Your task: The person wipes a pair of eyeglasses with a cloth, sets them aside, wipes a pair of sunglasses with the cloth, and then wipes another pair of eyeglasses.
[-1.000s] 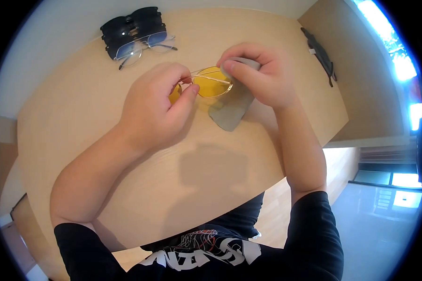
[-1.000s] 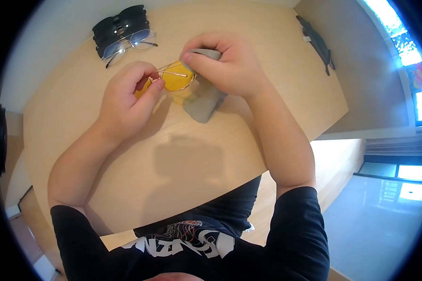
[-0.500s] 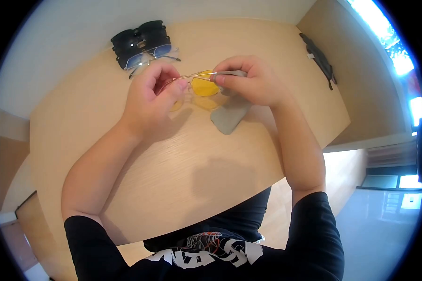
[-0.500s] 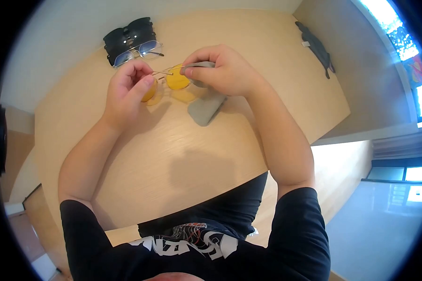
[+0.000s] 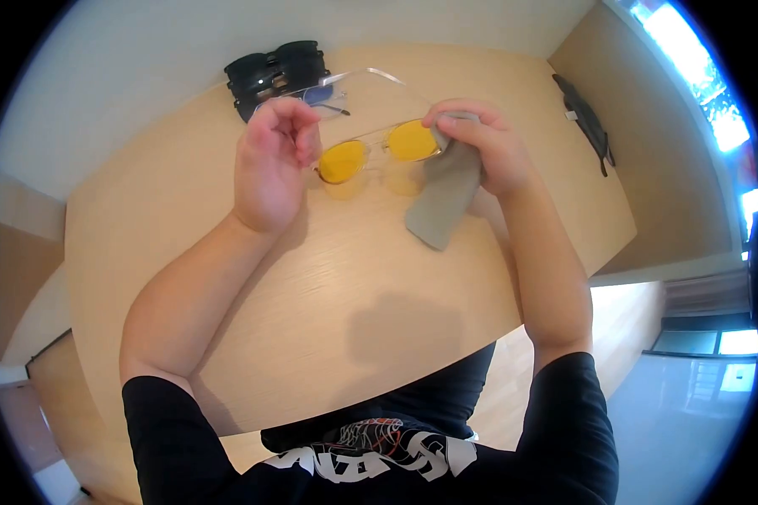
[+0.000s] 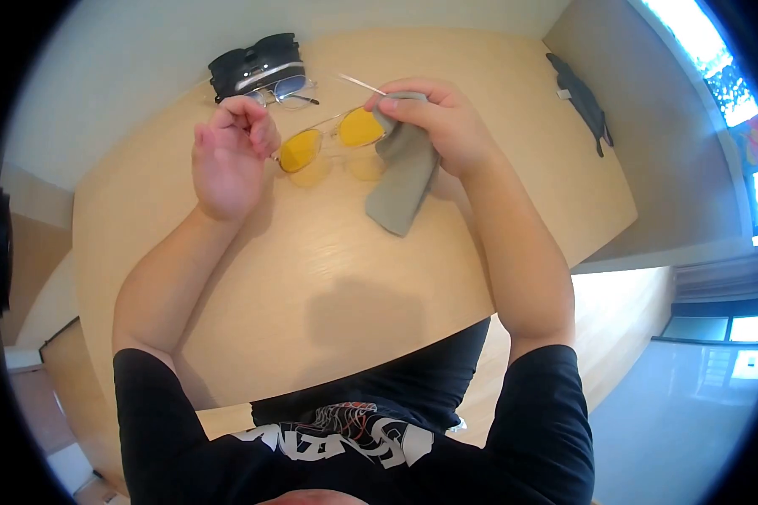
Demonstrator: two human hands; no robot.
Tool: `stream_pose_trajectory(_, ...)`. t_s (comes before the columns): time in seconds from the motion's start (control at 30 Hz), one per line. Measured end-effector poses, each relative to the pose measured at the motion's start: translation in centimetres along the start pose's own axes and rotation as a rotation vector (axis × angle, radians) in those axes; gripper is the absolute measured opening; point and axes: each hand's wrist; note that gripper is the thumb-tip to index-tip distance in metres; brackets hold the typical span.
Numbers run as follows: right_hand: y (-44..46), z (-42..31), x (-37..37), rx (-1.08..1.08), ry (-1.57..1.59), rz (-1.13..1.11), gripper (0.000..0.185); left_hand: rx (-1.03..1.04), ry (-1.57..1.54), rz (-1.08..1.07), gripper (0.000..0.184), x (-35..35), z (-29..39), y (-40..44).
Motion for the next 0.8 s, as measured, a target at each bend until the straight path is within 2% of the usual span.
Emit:
stream_pose_trajectory(0.2, 0.0, 1.1, -1.2, -0.073, 0.193, -0.104, 0.015, -0.074, 0.005, 0.355, 0.014, -0.1, 0.2, 0.8)
stream_pose_trajectory(0.3, -0.3, 1.6, -1.0, -0.162, 0.256, -0.137, 0.015, -0.028, -0.045, 0.504, 0.008, 0.6, 0.1, 1.2)
stream_pose_trajectory(0.5, -0.5, 1.3, -0.8, -0.2, 0.313, -0.071, 0.016, -0.099, 0.153, 0.503, 0.011, 0.4, -0.4, 1.0)
stream_pose_trajectory(0.8, -0.6, 2.0, -1.0, -0.281, 0.416, -0.025, 0.015, -0.207, 0.091, 0.446, 0.015, 0.9, -0.4, 0.6)
Point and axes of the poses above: each hand's wrist, its own y-axis towards the middle knuckle, its own x-axis out of the palm, z = x × y, and after that the axes turned 10 degrees about -z, right-handed
